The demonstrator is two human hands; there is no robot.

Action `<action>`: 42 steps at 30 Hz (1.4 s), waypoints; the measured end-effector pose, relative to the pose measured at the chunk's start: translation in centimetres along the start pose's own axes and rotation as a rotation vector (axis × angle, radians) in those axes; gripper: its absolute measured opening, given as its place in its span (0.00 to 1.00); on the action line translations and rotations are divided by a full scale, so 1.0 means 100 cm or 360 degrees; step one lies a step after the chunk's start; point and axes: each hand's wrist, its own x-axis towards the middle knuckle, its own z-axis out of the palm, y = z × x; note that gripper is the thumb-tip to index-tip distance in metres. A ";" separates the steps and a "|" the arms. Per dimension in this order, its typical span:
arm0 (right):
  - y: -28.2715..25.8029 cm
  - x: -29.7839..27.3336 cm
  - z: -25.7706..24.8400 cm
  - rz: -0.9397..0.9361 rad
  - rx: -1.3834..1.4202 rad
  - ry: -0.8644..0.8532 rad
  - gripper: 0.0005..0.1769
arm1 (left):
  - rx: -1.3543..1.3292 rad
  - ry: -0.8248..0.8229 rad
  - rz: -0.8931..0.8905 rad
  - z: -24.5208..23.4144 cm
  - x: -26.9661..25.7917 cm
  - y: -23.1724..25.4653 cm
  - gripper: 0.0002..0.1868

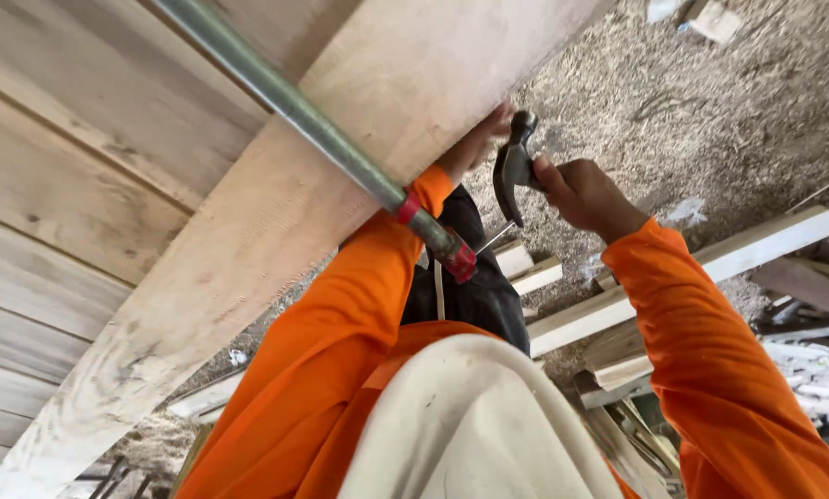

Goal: The person hammers nails into a wooden plank to secure it to a larger wooden structure. They use a hammer to drive the nails in and a clamp to hold the wood in place during the process.

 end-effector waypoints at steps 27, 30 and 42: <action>-0.018 0.004 0.221 -0.0188 0.0074 0.1223 0.16 | 0.0329 0.0155 -0.0071 -0.129 -0.051 -0.107 0.13; -0.020 0.005 0.248 -0.0100 0.0194 0.1205 0.20 | 0.0463 0.0288 -0.0028 -0.147 -0.055 -0.115 0.15; -0.079 -0.054 0.287 0.0125 0.0467 0.0954 0.33 | 0.0437 0.0735 -0.0289 -0.129 -0.177 -0.082 0.19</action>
